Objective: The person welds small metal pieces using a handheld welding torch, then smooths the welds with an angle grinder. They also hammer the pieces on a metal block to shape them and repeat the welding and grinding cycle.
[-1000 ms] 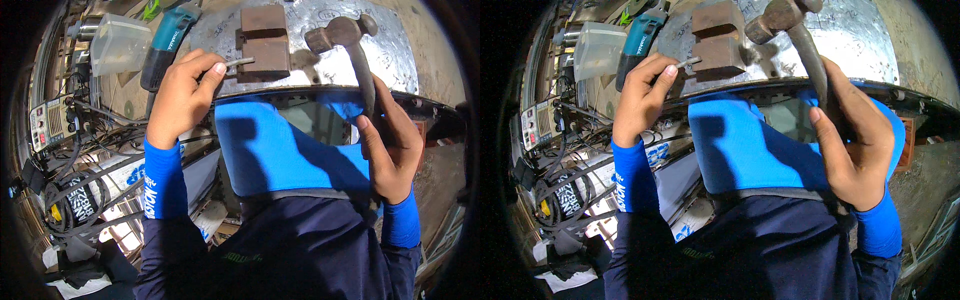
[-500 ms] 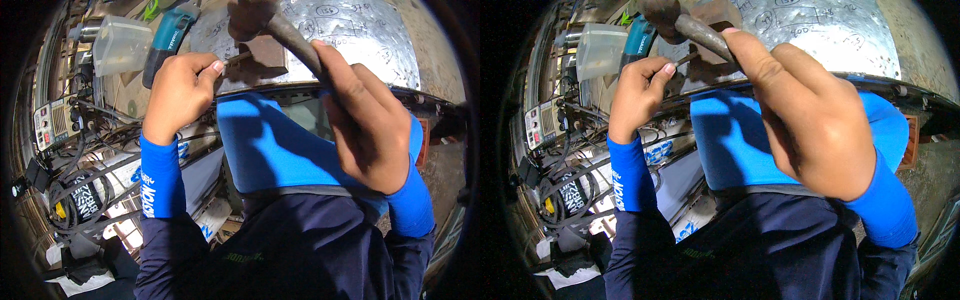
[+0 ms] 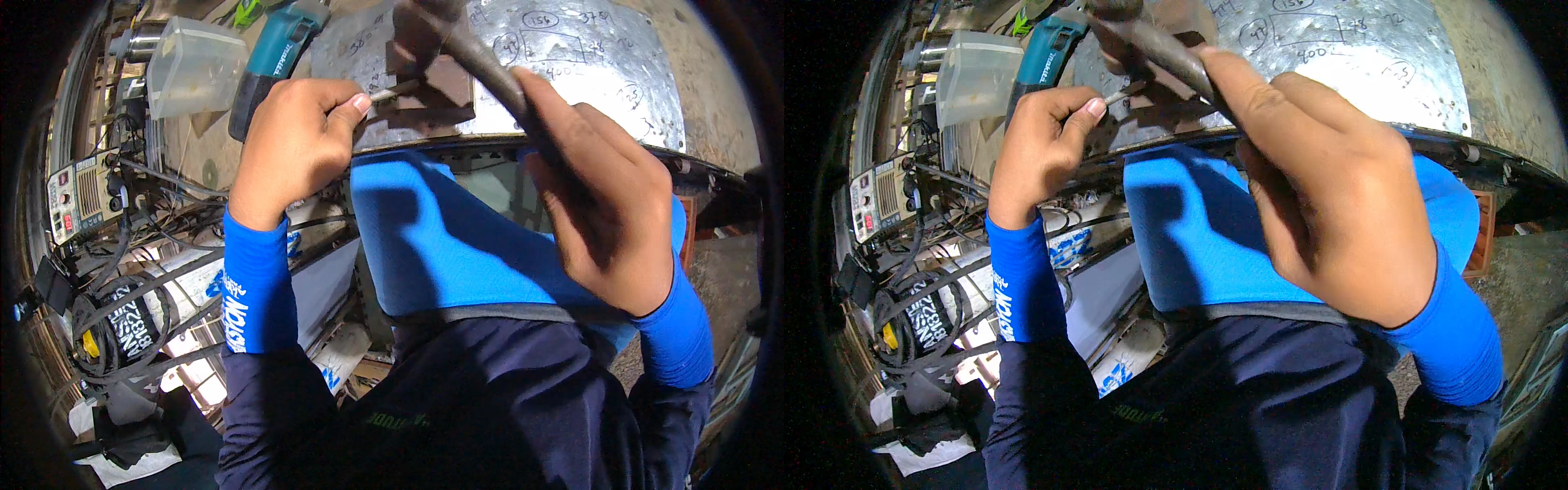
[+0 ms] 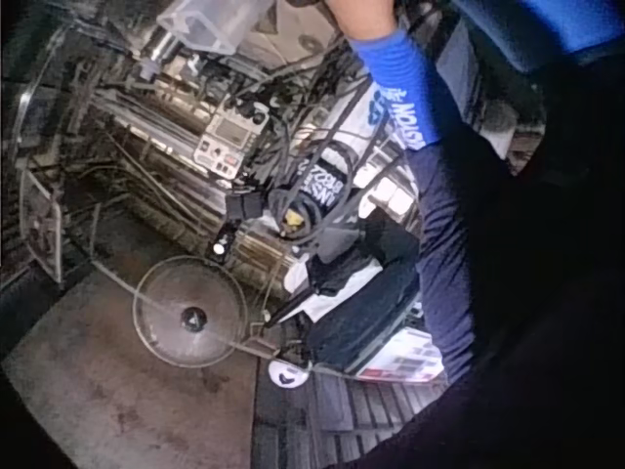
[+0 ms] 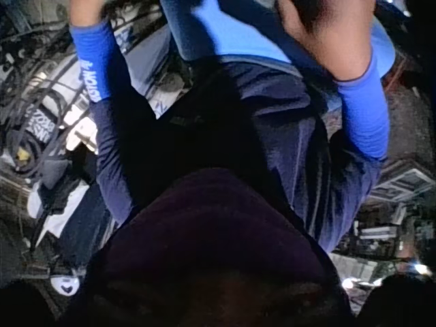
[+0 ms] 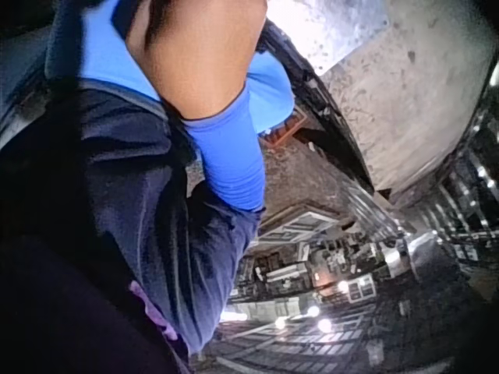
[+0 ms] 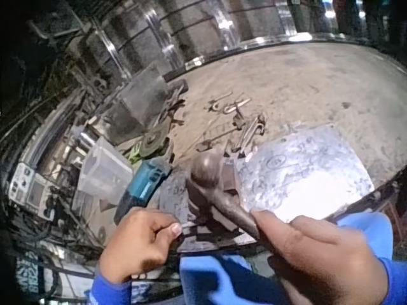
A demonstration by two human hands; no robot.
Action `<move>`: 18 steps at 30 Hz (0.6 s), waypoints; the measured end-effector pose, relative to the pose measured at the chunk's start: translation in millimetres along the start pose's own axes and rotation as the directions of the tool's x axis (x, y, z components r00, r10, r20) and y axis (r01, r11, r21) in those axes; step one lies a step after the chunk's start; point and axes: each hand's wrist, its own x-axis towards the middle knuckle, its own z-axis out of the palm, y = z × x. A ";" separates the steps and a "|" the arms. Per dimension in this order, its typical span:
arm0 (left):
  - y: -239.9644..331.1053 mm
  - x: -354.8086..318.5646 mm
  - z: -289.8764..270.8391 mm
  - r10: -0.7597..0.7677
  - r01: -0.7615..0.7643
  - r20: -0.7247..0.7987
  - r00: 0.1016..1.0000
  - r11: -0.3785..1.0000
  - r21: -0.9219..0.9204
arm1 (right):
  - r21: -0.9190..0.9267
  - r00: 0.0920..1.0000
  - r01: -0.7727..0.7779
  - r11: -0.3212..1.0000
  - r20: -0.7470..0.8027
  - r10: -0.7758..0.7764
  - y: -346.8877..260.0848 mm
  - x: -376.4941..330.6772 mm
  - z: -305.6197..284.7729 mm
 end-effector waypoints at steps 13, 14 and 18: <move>-32.0 34.2 -16.7 0.109 0.160 0.508 0.854 0.876 -0.456 | -0.013 0.998 0.025 1.000 -0.056 -0.026 1.7 0.7 8.2; -34.5 35.8 -16.1 0.123 0.172 0.524 0.843 0.861 -0.479 | -0.031 1.000 0.005 0.999 -0.004 -0.005 3.2 1.6 6.8; -43.6 41.6 -12.8 0.222 0.183 0.567 0.793 0.802 -0.569 | -0.028 0.999 0.032 0.999 -0.043 -0.033 -0.5 3.6 4.5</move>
